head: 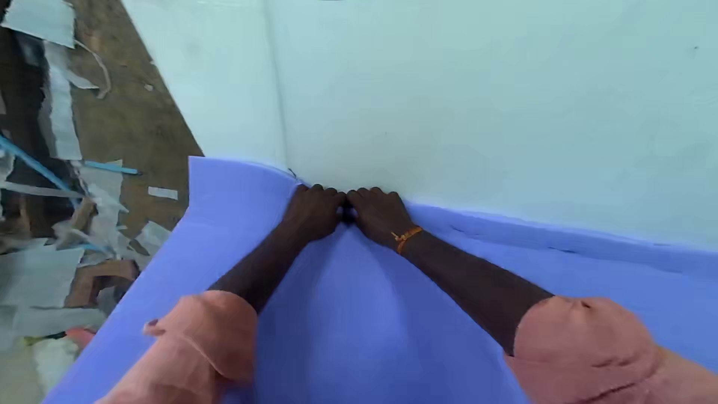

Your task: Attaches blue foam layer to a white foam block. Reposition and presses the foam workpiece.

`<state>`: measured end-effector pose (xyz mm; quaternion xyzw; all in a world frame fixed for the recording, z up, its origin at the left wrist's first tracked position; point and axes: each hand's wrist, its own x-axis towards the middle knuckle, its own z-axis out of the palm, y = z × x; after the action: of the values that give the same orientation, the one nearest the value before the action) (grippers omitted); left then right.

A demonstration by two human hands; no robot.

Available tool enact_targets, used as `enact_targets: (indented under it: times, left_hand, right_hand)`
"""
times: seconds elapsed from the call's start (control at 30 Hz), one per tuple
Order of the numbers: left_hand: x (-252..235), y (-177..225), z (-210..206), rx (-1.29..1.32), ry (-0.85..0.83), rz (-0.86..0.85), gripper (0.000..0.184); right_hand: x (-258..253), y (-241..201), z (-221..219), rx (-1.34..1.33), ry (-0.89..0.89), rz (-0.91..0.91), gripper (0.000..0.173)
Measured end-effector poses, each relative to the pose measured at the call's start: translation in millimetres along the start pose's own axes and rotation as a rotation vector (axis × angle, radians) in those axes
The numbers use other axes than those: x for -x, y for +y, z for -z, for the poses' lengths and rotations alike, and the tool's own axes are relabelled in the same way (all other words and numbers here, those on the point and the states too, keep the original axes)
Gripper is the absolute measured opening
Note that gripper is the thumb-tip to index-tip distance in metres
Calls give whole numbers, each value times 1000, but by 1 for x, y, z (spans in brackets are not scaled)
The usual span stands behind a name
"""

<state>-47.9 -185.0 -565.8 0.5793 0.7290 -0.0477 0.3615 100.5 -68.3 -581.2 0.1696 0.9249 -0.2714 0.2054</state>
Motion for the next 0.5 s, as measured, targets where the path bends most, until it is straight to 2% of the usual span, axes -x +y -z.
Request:
enact_targets:
  times: [0.07,0.13,0.17,0.23,0.3,0.37,0.43,0.5]
  left_hand:
    - [5,-10,19,71,-57,-126,32]
    - [21,-35,39,68,-4,-197,37]
    - [31,-54,47,1,73,-185,39]
    - [48,-99,59,-112,163,-43,58]
    - [57,-128,61,-61,187,56,69]
    - [56,-129,61,38,180,77,58]
    - [60,-122,48,35,152,57,41]
    - [74,-115,18,39,110,63,27]
  right_hand:
    - [9,3,4,25,30,5,31]
    - [12,-8,9,72,110,31,30]
    - [8,-17,10,72,156,64,31]
    - [-13,-36,12,-26,185,130,44]
    - [-42,-54,11,-206,179,87,49]
    - [-58,-71,9,-272,242,-3,39]
    - [-56,-85,-4,-192,236,20,29]
    - [-54,-93,-29,-116,208,93,24]
